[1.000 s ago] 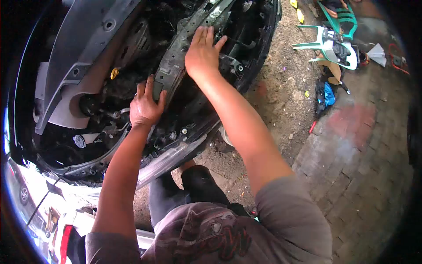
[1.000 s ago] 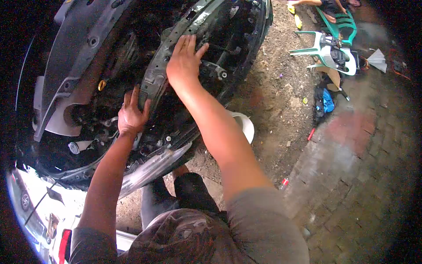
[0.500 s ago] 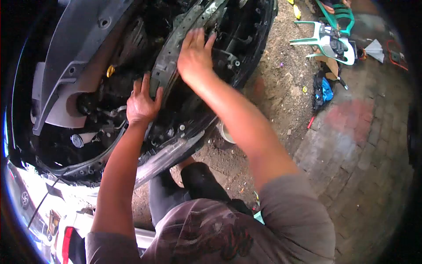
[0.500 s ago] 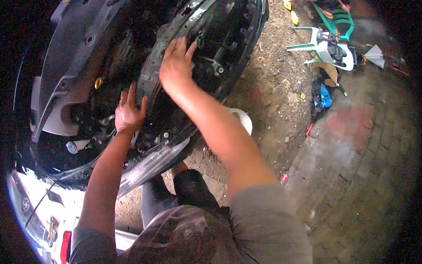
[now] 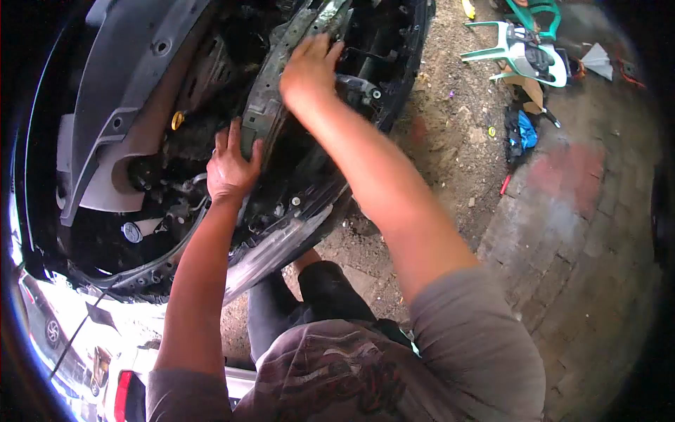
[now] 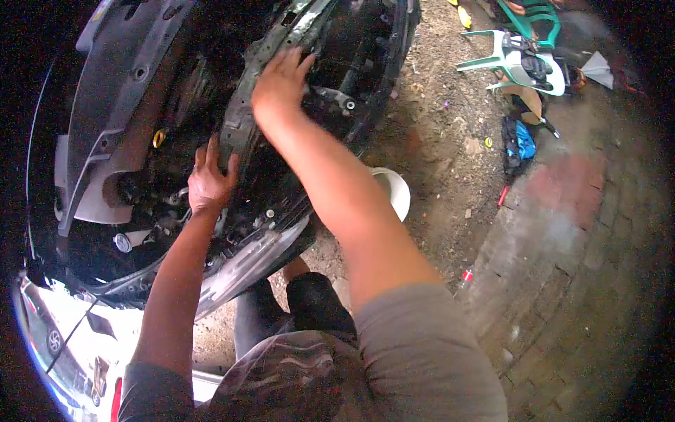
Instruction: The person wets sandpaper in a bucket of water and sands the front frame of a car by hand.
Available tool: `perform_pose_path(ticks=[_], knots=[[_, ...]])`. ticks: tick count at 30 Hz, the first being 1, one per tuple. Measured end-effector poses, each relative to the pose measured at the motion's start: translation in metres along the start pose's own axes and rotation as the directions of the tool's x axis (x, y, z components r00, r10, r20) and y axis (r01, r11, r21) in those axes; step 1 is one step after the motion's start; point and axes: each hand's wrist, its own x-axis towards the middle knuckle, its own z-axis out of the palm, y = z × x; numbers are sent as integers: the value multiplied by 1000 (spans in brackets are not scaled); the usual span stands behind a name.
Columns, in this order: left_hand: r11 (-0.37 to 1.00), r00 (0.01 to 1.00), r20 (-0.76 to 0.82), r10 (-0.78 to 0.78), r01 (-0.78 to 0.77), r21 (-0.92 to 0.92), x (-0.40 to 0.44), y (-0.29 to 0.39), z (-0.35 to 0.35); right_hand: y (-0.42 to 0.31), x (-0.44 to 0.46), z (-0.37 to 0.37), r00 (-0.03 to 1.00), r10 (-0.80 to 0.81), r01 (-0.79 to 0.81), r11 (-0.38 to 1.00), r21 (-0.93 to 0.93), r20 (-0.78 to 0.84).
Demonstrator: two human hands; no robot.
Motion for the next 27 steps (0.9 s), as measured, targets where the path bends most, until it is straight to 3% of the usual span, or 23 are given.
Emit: perform_pose_path(ticks=[3, 5, 7, 9, 11, 12, 13, 15, 17, 18, 19, 21, 22, 27], knots=[[999, 999, 38, -35, 35, -12, 3, 3, -2, -9, -36, 7, 988, -153, 154, 987, 51, -23], [1000, 997, 71, -28, 27, 17, 0, 1, -4, 7, -7, 17, 987, -58, 68, 996, 58, -152], [999, 999, 35, -36, 35, 19, 3, 2, 0, 15, 15, 15, 987, 13, 1, 996, 85, -160], [1000, 998, 59, -21, 21, 2, 1, 2, -1, 1, 15, 13, 994, 91, -87, 993, 75, -55], [999, 999, 41, -29, 28, 28, 1, 2, -1, -19, -32, 13, 995, 52, -33, 978, 206, -89], [999, 999, 43, -22, 20, 34, 2, 1, -1, -24, -59, 3, 998, 19, 6, 932, 363, -65], [999, 998, 60, -32, 31, 27, 3, 1, -1, -29, -80, -3, 1000, 29, -31, 882, 470, 13], [1000, 997, 69, -21, 20, 21, 3, 0, 0, -20, -106, -23, 990, 116, -50, 811, 582, -77], [999, 999, 43, 28, -29, 30, 7, -8, 7, 5, -105, -61, 895, 100, -422, 508, 751, 435], [994, 997, 10, 77, -78, 77, 12, -8, 6, 8, -107, -57, 925, 229, -375, 433, 820, 303], [993, 996, 10, 85, -85, 87, 19, -8, 8, 17, -107, -51, 924, 258, -365, 363, 858, 283], [993, 975, -187, 119, -115, 33, 40, 11, 3, 31, -106, -57, 887, 365, -377, 215, 901, 284], [990, 980, -149, 131, -136, -23, 53, 19, 1, 33, -103, -53, 851, 387, -406, 58, 912, 354], [999, 999, 53, -11, 9, 41, 77, 54, 2, 31, -94, -30, 765, 493, -365, -199, 909, 415]])
